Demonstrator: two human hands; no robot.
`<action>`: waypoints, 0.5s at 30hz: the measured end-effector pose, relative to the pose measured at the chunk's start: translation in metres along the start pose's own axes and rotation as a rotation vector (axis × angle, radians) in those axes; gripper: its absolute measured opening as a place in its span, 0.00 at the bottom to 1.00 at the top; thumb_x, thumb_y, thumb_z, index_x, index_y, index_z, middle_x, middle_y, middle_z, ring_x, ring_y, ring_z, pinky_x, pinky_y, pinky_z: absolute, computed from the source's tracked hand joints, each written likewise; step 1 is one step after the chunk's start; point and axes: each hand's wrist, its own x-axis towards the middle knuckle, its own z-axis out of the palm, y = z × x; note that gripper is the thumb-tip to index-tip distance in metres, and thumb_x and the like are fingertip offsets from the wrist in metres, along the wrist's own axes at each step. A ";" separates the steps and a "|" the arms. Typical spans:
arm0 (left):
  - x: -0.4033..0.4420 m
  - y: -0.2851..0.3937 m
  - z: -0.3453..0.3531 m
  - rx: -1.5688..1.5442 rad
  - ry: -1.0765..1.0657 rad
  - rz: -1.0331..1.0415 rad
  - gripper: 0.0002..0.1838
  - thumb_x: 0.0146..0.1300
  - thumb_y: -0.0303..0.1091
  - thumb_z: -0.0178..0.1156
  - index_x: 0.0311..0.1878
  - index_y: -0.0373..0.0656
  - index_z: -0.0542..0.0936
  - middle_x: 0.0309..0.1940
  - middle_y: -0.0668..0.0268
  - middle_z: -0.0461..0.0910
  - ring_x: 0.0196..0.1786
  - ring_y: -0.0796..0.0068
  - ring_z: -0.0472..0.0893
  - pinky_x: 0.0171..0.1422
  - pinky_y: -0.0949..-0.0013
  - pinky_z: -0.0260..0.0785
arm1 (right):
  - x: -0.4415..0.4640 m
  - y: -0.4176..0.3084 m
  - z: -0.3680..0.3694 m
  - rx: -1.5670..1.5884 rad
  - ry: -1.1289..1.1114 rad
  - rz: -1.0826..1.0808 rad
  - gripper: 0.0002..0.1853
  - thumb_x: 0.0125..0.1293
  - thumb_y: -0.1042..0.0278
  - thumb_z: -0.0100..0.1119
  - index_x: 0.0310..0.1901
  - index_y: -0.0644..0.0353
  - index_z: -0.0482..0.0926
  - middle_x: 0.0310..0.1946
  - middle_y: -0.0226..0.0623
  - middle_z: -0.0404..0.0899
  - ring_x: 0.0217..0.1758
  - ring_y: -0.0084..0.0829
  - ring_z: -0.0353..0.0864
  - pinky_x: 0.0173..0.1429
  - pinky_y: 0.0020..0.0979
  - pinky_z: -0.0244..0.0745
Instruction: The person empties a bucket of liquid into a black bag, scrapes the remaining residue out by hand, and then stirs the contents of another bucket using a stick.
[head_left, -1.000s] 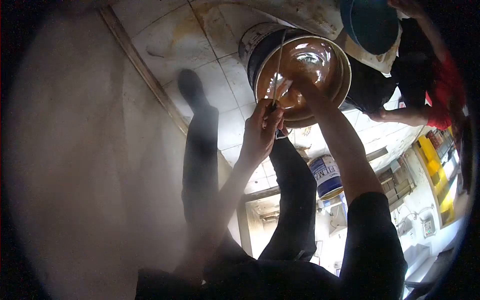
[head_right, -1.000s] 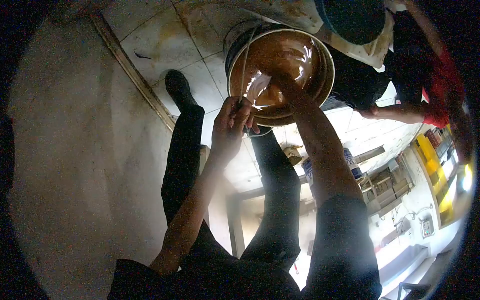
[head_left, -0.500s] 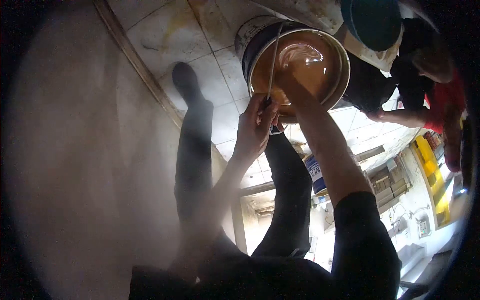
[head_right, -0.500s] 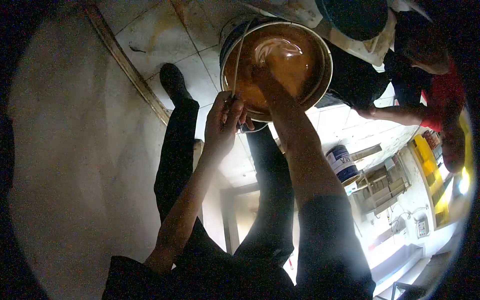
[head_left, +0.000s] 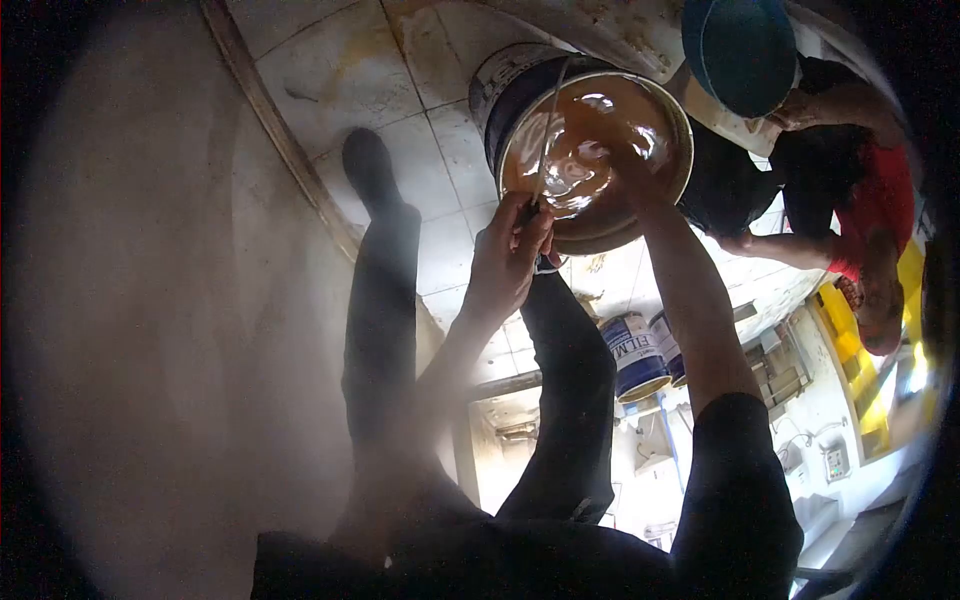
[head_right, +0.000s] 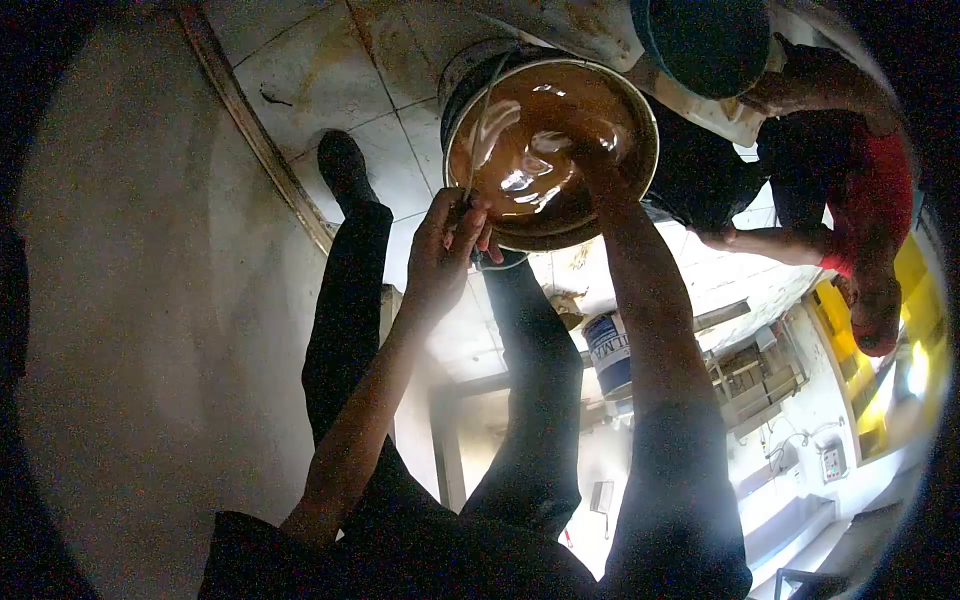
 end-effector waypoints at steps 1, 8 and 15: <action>0.000 0.000 0.000 -0.004 0.006 -0.004 0.12 0.72 0.38 0.47 0.45 0.37 0.69 0.24 0.66 0.66 0.26 0.79 0.70 0.31 0.71 0.71 | 0.009 -0.002 0.002 -0.001 0.000 0.000 0.17 0.63 0.65 0.48 0.52 0.58 0.76 0.47 0.42 0.77 0.45 0.33 0.78 0.49 0.35 0.73; -0.001 -0.002 0.002 0.035 0.020 0.023 0.11 0.72 0.37 0.46 0.45 0.37 0.69 0.23 0.67 0.67 0.25 0.80 0.70 0.31 0.72 0.72 | 0.062 -0.078 0.048 0.044 0.005 -0.042 0.17 0.63 0.65 0.48 0.53 0.58 0.76 0.48 0.42 0.77 0.45 0.33 0.78 0.50 0.35 0.73; -0.003 0.008 0.005 0.030 0.016 -0.036 0.12 0.72 0.38 0.47 0.45 0.37 0.69 0.22 0.67 0.68 0.27 0.80 0.70 0.32 0.70 0.73 | 0.003 -0.087 0.049 0.053 -0.053 -0.152 0.18 0.64 0.64 0.48 0.53 0.58 0.76 0.48 0.42 0.77 0.46 0.33 0.78 0.50 0.35 0.73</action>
